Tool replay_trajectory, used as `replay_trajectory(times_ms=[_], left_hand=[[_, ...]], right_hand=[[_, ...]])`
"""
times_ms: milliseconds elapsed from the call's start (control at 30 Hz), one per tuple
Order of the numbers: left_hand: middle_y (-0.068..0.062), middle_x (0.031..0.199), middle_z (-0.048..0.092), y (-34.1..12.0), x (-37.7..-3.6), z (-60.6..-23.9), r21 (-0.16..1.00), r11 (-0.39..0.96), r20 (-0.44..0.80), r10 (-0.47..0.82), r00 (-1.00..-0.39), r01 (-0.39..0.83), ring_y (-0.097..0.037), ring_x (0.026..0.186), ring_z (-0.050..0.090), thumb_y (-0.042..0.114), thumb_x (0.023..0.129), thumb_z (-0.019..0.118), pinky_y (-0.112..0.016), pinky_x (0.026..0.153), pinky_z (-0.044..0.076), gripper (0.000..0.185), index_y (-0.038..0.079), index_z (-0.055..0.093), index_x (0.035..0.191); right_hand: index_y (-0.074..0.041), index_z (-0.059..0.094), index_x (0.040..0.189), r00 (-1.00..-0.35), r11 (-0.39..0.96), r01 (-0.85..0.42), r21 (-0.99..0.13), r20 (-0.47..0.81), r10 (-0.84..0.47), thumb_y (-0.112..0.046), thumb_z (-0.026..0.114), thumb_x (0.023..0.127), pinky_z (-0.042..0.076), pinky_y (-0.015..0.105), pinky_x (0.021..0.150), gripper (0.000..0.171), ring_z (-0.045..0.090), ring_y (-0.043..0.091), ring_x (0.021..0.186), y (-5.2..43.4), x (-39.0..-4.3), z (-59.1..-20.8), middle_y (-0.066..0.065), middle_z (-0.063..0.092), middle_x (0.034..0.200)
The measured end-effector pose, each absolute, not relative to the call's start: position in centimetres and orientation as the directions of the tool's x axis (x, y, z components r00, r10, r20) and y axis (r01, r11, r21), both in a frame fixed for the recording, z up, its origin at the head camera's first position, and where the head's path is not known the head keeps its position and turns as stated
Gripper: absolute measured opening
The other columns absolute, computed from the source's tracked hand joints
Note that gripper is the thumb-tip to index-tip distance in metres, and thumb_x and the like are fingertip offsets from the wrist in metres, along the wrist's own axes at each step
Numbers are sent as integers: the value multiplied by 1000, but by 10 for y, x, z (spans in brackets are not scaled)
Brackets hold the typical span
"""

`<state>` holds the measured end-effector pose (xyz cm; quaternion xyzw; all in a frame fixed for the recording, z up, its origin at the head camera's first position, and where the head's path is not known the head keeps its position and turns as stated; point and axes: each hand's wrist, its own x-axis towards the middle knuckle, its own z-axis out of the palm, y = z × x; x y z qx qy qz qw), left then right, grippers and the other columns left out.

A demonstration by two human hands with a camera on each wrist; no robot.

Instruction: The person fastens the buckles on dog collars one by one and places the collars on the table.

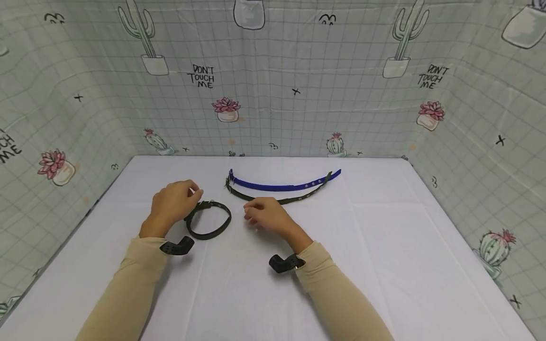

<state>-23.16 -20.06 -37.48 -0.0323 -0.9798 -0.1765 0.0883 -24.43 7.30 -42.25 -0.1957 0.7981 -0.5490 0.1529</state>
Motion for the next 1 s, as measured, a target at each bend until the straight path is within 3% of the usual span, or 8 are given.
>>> replay_trajectory(times_ms=[267, 433, 667, 867, 1000], left_hand=[[-2, 87, 71, -177, -232, -383, 307, 940, 148, 106, -983, 147, -22, 68, 62, 34, 99, 61, -41, 59, 49, 26, 12, 73, 106], [0, 85, 70, -162, -234, -389, 277, 940, 151, 162, -975, 199, -18, 63, 59, 32, 99, 62, -37, 54, 48, 23, 13, 73, 105], [3, 78, 66, -142, -234, -392, 234, 933, 201, 229, -952, 274, -15, 62, 58, 30, 99, 62, -34, 51, 47, 20, 14, 73, 101], [-4, 82, 70, -133, -234, -399, 175, 937, 276, 249, -928, 303, -22, 68, 65, 27, 97, 66, -38, 55, 51, 18, 11, 75, 98], [-6, 87, 73, -129, -238, -403, 177, 939, 286, 239, -928, 296, -25, 75, 68, 26, 97, 66, -41, 62, 54, 19, 10, 75, 99]], right_hand=[[-1, 68, 122, -941, 529, -226, -818, 44, -334, -24, 60, 101, 54, 36, 70, 32, 69, 20, 79, 110, -258, -416, 10, 72, 99], [-3, 70, 120, -975, 652, -194, -733, 71, -211, -26, 58, 101, 51, 39, 75, 32, 66, 22, 86, 133, -267, -416, 9, 71, 100], [-2, 68, 120, -1000, 662, -28, -749, 14, -26, -24, 52, 98, 48, 36, 71, 35, 63, 25, 81, 155, -276, -417, 9, 71, 86], [-1, 65, 127, -1000, 702, 4, -712, 15, 21, -29, 51, 100, 48, 40, 77, 41, 63, 27, 87, 164, -280, -425, 10, 72, 91], [-2, 64, 129, -1000, 701, 5, -713, 17, 25, -29, 53, 100, 47, 40, 76, 42, 63, 28, 83, 165, -282, -430, 10, 71, 83]])
